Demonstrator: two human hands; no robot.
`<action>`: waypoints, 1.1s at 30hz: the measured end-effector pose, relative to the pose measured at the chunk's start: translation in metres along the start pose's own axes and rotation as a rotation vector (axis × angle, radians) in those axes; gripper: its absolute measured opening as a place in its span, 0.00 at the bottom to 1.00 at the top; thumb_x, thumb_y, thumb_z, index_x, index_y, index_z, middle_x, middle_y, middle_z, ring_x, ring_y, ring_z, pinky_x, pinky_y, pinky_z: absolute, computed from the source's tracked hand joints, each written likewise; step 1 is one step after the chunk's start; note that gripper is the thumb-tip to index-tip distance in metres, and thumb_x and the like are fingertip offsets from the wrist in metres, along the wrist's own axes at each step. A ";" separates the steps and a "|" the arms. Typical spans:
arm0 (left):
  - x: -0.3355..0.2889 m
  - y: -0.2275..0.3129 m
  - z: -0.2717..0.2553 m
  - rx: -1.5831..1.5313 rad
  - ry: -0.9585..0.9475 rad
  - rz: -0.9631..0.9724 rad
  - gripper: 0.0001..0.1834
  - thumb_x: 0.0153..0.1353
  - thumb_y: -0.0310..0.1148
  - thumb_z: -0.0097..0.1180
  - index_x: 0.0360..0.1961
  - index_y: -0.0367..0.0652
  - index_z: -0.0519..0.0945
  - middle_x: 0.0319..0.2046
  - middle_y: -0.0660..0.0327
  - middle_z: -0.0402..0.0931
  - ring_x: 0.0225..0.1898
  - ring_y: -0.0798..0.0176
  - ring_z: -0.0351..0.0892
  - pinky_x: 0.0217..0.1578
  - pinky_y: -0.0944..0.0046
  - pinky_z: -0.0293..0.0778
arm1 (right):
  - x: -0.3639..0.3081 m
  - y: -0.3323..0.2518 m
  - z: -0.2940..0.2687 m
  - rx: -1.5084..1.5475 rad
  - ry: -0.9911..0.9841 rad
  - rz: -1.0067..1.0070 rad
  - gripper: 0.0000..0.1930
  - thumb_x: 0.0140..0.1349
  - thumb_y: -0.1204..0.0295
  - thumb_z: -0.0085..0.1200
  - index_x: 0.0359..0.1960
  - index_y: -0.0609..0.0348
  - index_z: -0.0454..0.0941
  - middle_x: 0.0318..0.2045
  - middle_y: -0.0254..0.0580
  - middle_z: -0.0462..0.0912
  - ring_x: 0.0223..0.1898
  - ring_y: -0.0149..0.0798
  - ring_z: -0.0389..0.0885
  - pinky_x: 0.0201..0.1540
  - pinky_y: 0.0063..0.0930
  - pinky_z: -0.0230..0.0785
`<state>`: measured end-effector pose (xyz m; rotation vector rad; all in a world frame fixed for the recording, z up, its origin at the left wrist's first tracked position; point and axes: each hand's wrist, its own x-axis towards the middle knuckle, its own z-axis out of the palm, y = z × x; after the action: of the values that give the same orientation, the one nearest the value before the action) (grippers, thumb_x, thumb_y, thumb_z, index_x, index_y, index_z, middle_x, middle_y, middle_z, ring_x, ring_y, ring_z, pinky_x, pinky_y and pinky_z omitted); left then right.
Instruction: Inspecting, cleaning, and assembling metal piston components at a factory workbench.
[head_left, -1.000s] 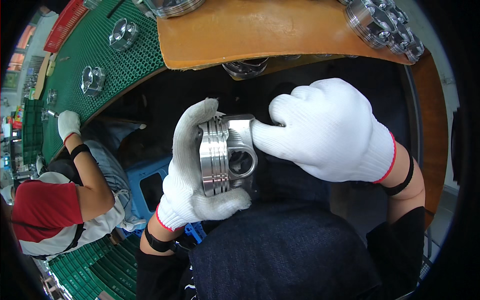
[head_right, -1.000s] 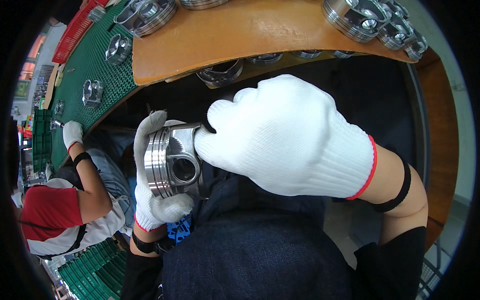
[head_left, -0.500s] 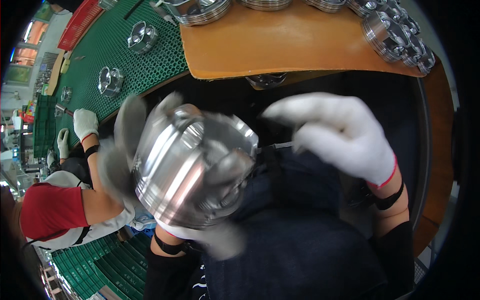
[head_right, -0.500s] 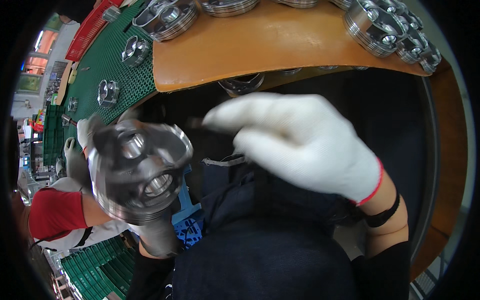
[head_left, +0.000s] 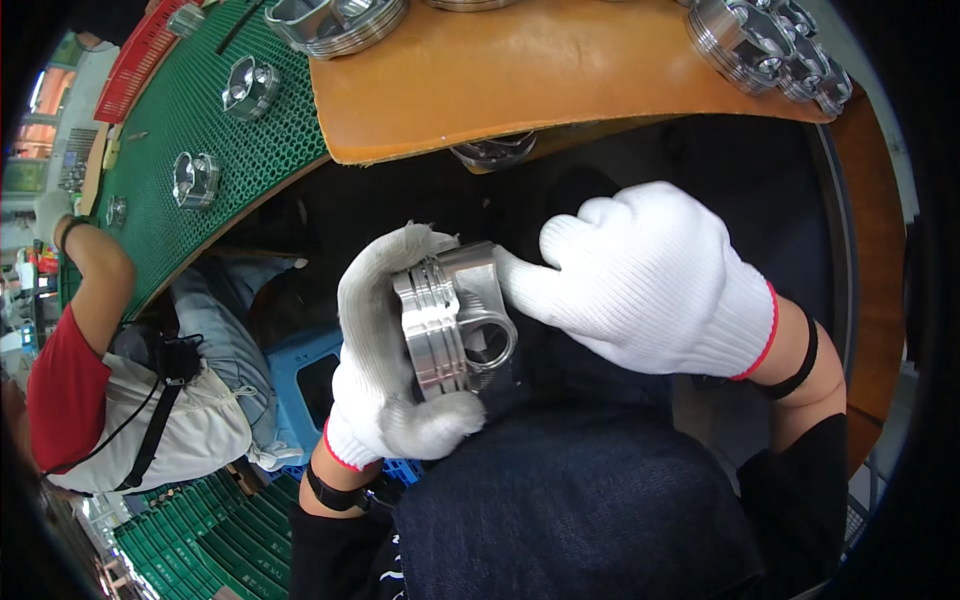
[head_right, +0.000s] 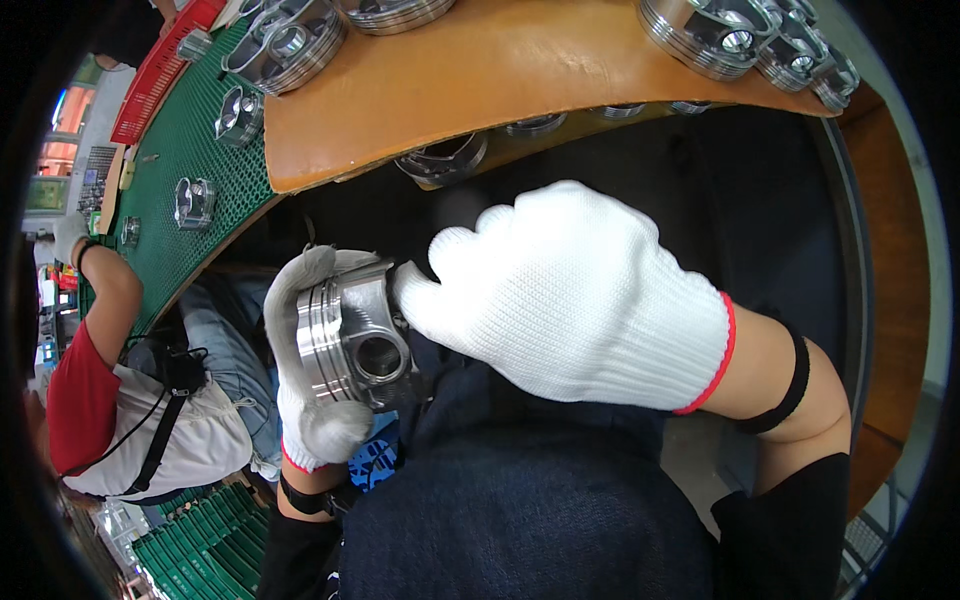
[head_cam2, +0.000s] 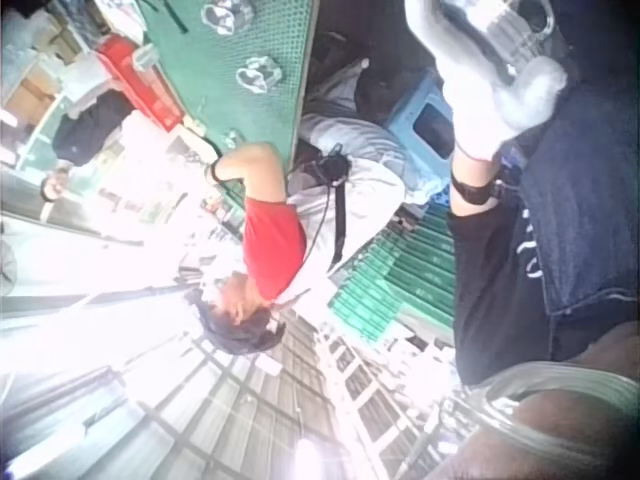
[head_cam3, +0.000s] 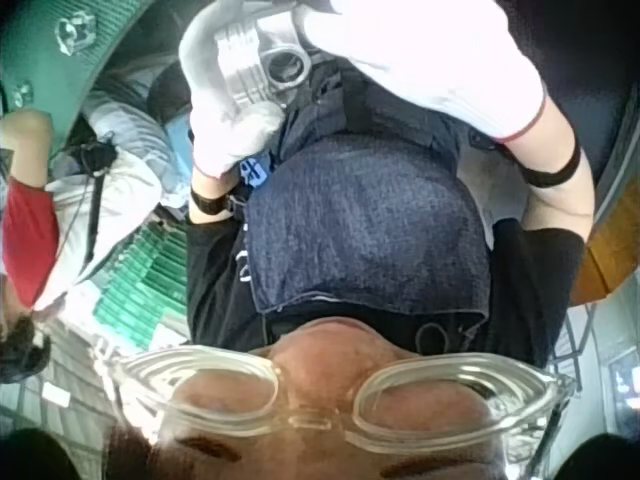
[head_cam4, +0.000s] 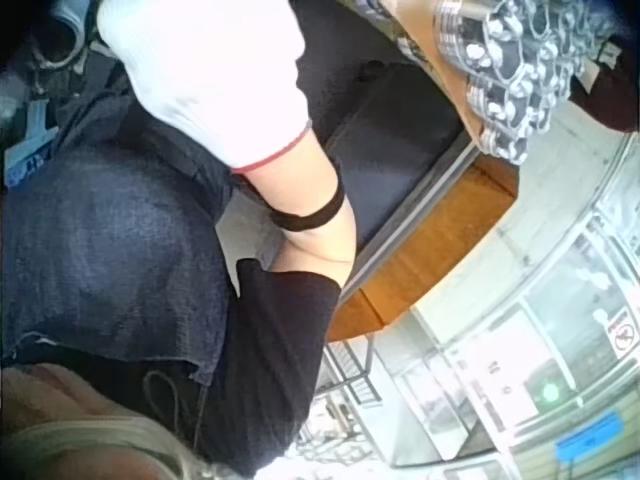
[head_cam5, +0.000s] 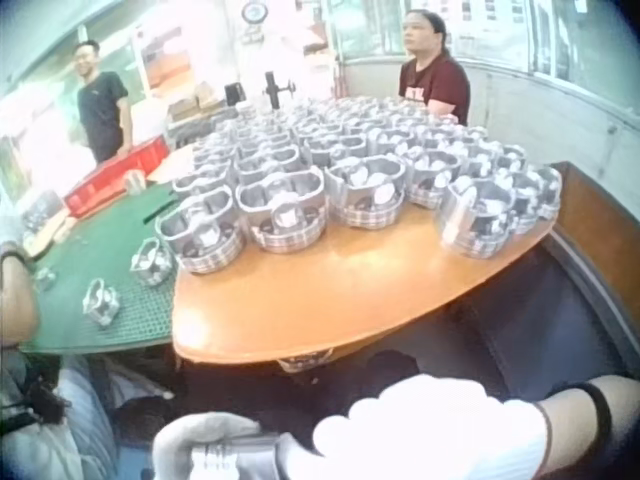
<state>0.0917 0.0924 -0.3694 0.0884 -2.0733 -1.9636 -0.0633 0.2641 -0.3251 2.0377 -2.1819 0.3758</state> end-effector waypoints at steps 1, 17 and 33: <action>-0.002 -0.001 -0.002 0.116 -0.057 0.120 0.59 0.38 0.50 0.75 0.63 0.34 0.51 0.57 0.47 0.59 0.56 0.53 0.67 0.55 0.54 0.68 | -0.001 -0.005 0.000 -0.093 -0.003 0.006 0.16 0.49 0.67 0.55 0.43 0.50 0.80 0.17 0.30 0.69 0.17 0.30 0.72 0.17 0.25 0.65; 0.005 0.003 -0.043 0.650 0.290 0.686 0.54 0.35 0.35 0.76 0.62 0.38 0.56 0.60 0.40 0.53 0.58 0.43 0.66 0.54 0.49 0.73 | -0.005 0.013 -0.005 1.084 -0.148 0.691 0.18 0.57 0.79 0.47 0.50 0.65 0.75 0.43 0.44 0.79 0.23 0.28 0.77 0.27 0.21 0.72; -0.004 0.017 -0.041 -1.527 0.180 -0.010 0.47 0.54 0.63 0.56 0.64 0.38 0.60 0.60 0.37 0.60 0.58 0.36 0.68 0.46 0.53 0.81 | -0.011 0.018 -0.094 1.365 -0.268 -1.260 0.13 0.63 0.70 0.48 0.42 0.68 0.78 0.35 0.42 0.82 0.36 0.36 0.79 0.39 0.23 0.71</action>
<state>0.1080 0.0551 -0.3515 -0.0499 -0.0980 -2.7806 -0.0869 0.3011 -0.2391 3.5557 0.0154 1.6180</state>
